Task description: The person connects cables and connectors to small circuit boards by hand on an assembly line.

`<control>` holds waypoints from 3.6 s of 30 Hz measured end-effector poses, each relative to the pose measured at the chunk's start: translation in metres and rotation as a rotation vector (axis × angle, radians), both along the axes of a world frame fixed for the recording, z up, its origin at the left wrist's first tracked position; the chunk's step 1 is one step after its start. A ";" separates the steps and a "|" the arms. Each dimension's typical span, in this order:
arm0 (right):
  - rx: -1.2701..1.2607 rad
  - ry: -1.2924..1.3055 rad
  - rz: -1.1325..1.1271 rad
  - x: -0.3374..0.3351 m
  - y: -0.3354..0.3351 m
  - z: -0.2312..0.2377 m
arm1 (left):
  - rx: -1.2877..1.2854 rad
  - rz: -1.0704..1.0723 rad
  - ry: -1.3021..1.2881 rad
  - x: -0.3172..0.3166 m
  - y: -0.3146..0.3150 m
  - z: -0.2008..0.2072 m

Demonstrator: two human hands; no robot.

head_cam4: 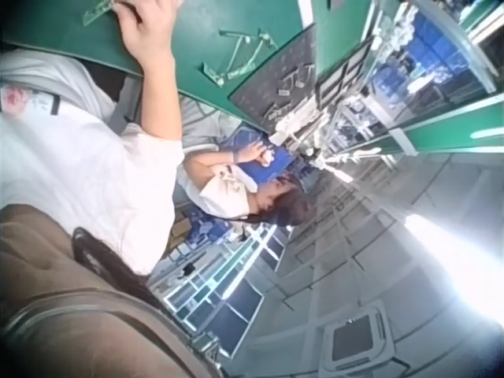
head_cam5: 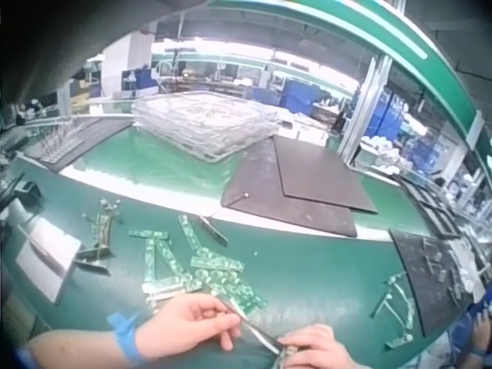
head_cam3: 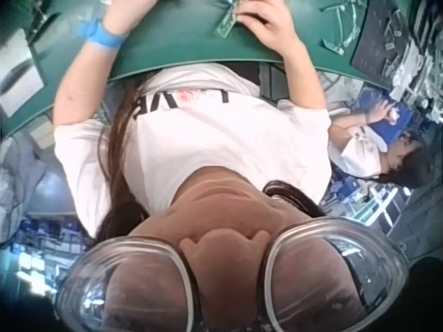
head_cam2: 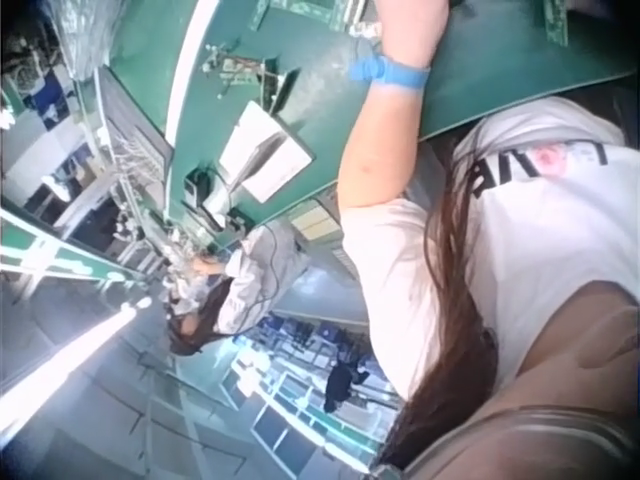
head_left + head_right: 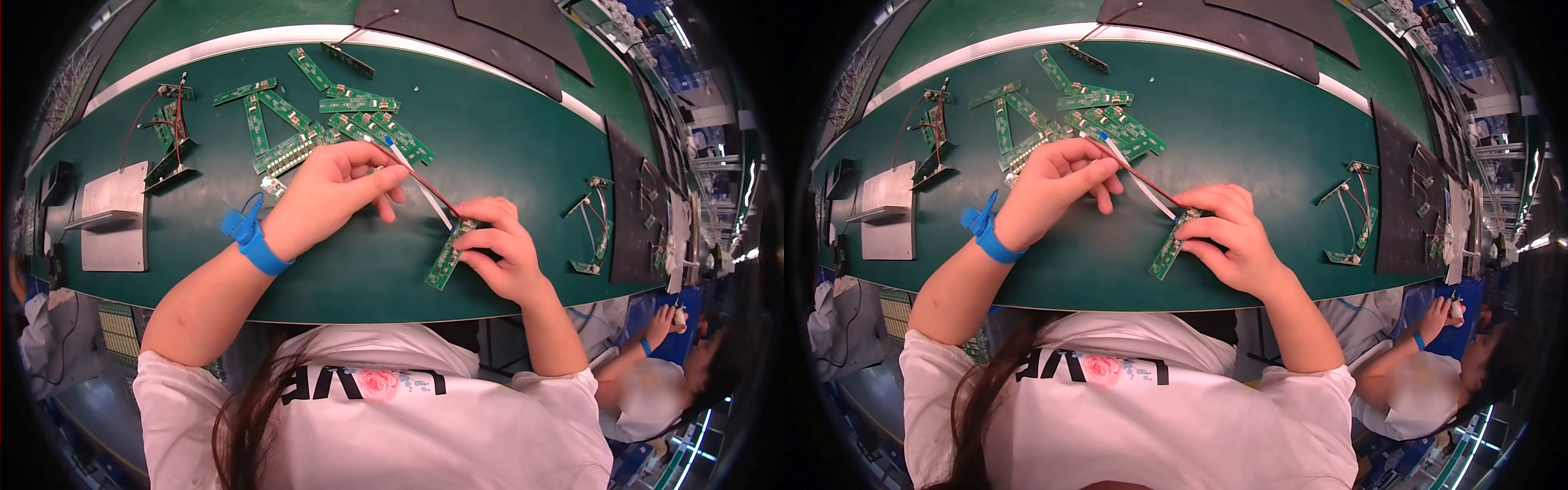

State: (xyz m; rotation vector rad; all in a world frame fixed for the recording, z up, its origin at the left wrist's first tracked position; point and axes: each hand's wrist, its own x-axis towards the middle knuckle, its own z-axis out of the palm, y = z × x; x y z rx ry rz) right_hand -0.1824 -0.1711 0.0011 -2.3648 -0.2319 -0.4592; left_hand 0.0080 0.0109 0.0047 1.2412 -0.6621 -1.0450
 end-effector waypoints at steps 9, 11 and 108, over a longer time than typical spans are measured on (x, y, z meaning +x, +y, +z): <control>0.194 0.058 -0.014 -0.002 -0.001 -0.008 | -0.006 -0.016 0.115 -0.003 -0.001 0.002; 0.289 0.055 -0.012 0.000 -0.004 -0.010 | 0.003 -0.012 0.100 -0.002 -0.003 -0.001; 0.438 0.050 -0.251 0.046 0.024 -0.005 | 0.030 0.008 0.337 -0.018 -0.003 -0.010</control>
